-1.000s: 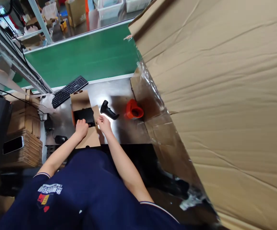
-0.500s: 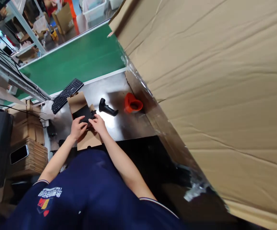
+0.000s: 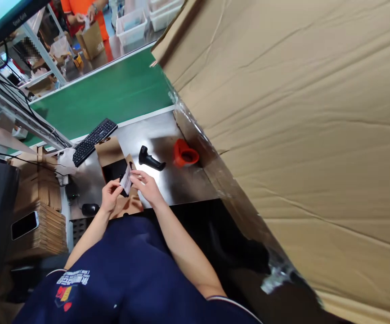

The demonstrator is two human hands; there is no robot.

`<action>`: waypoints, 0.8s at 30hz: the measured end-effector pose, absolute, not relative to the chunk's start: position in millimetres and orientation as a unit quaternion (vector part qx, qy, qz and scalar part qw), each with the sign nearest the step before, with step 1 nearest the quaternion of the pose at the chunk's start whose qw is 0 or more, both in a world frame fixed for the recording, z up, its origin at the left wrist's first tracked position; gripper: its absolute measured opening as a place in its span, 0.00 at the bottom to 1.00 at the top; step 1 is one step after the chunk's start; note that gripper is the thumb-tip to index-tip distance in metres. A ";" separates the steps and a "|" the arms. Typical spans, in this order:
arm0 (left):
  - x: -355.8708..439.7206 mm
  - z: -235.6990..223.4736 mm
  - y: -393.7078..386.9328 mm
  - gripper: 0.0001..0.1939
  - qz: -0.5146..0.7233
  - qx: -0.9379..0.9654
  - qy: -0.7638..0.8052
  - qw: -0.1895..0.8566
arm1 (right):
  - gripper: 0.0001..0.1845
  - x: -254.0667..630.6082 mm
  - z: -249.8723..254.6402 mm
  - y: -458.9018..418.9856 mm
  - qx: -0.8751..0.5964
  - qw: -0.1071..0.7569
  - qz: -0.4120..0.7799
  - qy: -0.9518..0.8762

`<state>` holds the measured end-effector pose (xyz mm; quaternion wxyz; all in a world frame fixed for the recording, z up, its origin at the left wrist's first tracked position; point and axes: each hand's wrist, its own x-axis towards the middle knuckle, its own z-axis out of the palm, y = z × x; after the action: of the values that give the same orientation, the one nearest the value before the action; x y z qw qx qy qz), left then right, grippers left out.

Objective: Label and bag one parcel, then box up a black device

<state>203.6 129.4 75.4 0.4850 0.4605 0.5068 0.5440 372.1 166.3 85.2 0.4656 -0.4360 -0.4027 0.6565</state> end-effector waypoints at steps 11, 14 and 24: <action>197.2 84.5 124.0 0.15 0.548 0.296 0.525 0.580 | 0.33 343.7 84.4 148.0 -0.402 0.443 0.500 -0.626; 193.1 86.3 123.9 0.17 0.577 0.288 0.531 0.550 | 0.20 346.0 86.8 144.5 -0.326 0.421 0.420 -0.735; 177.1 92.4 126.6 0.12 0.683 0.077 0.514 0.513 | 0.29 331.4 59.0 143.8 -0.422 0.361 0.665 -0.499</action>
<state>177.1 126.6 92.4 0.5133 0.0773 0.5136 0.6832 331.4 143.8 59.0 0.3609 -0.4223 -0.4992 0.6650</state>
